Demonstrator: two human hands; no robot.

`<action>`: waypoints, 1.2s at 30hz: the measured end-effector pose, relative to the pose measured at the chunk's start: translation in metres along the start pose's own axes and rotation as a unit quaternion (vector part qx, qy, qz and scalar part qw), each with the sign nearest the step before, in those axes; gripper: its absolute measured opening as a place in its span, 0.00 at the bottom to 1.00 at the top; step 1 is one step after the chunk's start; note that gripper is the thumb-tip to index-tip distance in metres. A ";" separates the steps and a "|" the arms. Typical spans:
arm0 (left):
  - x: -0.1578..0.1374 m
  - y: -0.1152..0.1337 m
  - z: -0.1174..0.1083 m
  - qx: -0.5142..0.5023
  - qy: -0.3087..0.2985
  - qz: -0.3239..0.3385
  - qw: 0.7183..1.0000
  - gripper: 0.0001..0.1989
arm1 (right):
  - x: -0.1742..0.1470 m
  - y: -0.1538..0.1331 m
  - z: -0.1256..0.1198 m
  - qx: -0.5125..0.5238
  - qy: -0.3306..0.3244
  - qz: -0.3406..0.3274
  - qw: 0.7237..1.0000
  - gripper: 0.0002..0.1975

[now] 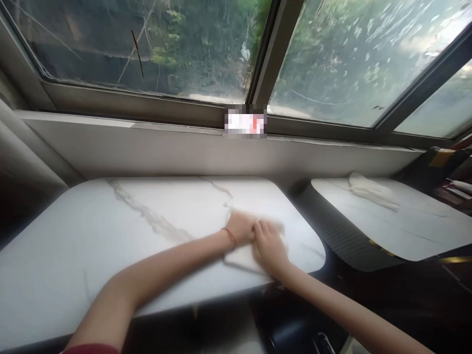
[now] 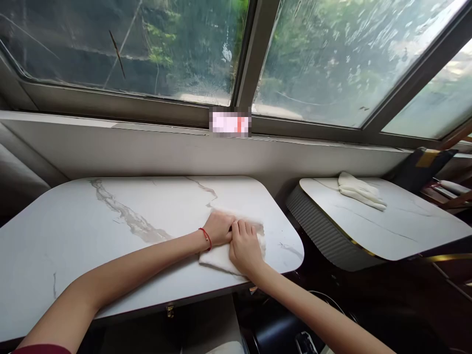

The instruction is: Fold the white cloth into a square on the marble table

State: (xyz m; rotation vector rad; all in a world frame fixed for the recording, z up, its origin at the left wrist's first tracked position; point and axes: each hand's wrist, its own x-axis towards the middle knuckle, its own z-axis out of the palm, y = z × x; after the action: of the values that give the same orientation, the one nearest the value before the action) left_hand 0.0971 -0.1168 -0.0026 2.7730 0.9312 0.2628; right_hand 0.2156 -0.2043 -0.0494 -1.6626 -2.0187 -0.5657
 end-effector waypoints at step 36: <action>0.046 -0.193 -0.049 0.043 0.113 -0.308 0.944 0.20 | 0.235 -0.015 0.141 0.187 -0.059 -0.063 0.979 0.16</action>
State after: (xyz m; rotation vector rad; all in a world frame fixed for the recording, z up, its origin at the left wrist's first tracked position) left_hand 0.0107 0.0687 0.0018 2.3896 1.8372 0.4408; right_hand 0.1505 0.0608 -0.0258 -1.3780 -2.1645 -0.1158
